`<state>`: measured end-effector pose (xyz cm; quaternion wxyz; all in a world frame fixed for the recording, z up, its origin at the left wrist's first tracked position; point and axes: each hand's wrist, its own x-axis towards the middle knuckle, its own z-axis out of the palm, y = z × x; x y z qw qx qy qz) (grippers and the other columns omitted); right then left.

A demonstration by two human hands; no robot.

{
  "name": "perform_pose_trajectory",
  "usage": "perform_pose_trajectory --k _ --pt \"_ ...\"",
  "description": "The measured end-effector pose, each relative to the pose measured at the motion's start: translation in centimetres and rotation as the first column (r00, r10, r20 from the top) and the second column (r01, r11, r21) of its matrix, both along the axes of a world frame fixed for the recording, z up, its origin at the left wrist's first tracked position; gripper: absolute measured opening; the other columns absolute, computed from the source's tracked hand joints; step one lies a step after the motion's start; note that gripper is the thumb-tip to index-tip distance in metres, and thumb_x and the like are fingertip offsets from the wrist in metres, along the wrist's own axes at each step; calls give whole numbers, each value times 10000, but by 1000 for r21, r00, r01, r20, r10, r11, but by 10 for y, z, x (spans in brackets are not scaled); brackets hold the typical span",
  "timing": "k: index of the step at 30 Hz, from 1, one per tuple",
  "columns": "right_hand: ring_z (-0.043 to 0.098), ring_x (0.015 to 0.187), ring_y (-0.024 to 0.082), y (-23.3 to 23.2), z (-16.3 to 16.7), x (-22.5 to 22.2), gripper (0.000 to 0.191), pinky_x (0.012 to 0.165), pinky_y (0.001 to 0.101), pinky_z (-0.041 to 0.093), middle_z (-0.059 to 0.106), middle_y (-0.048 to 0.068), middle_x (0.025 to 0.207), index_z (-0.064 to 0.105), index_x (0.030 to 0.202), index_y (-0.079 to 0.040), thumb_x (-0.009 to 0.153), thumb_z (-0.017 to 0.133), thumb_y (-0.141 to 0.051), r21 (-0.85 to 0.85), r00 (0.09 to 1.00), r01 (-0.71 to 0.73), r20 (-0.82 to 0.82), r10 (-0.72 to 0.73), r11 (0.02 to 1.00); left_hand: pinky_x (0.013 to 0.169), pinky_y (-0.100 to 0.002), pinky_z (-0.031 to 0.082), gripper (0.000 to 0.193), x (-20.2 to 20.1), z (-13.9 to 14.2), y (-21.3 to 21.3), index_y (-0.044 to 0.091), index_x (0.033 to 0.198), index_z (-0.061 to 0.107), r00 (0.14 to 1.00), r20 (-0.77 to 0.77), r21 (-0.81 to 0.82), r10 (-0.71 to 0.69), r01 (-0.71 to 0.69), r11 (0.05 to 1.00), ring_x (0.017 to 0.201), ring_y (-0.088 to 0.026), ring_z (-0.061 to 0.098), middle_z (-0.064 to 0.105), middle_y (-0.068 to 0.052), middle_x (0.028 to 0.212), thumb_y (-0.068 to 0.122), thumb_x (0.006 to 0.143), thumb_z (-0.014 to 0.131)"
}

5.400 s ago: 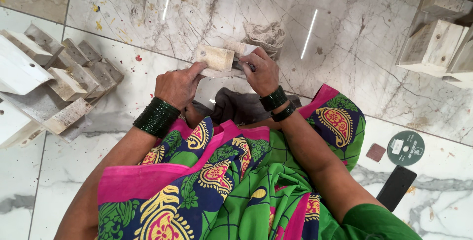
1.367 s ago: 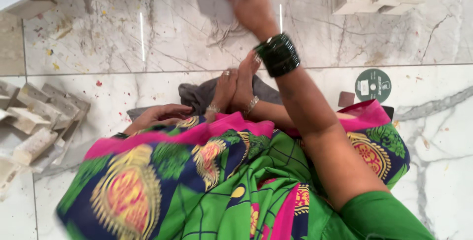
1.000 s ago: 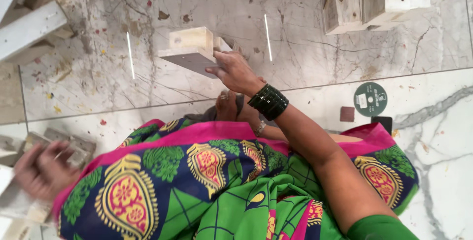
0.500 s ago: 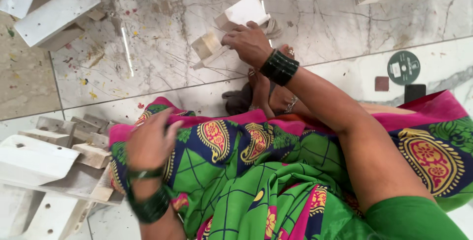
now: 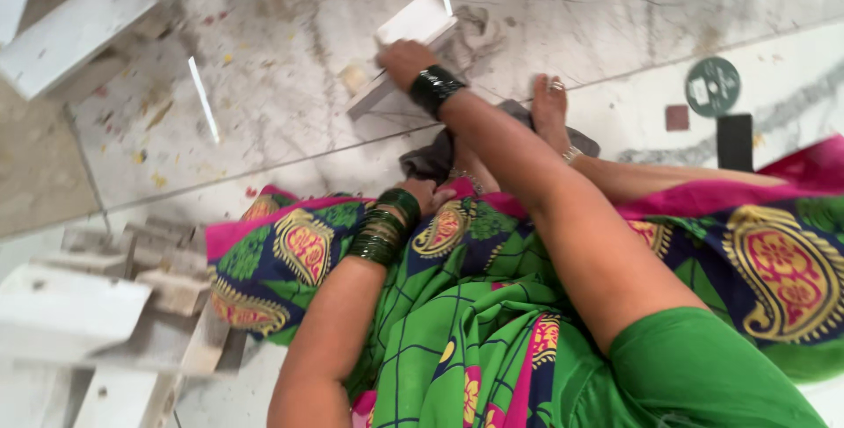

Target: The person sits on the floor sanding white foam pieces with a sanding block, rubbing the surfaces and edges of each piece and setting finished pieces aside with others on the floor.

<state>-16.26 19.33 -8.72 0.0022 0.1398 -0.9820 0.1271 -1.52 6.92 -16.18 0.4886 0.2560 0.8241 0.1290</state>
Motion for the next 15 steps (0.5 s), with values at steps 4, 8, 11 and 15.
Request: perform_pose_trajectory --k 4,8,11,15 --pt "702 870 336 2 10 -4 165 743 469 555 720 128 868 762 865 -143 906 602 -132 -59 997 16 76 -12 998 1053 -525 453 803 3 -24 21 143 1417 539 999 31 -59 -29 31 998 1254 -402 591 616 -223 1341 774 942 393" --pt "696 907 291 12 25 -4 155 754 432 560 712 73 875 742 870 -162 901 596 -121 -9 999 -21 -50 20 1000 952 -538 512 668 16 -19 22 136 1274 587 986 -155 -65 -58 48 997 1134 -382 675 713 -197 1183 702 951 442" --pt "685 918 275 22 28 1 149 735 424 553 708 39 899 722 846 -162 891 594 -101 -36 994 -10 -111 5 999 903 -543 528 574 29 -21 24 131 1191 598 957 -261 -8 -124 126 992 1045 -380 716 755 -179 1074 646 950 518" --pt "695 924 257 48 24 6 190 752 401 557 718 27 907 730 860 -167 933 582 -72 -59 990 60 -123 -67 996 884 -541 528 475 44 -40 48 154 1157 620 934 -283 67 -218 246 967 1019 -377 720 751 -175 1054 572 936 577"
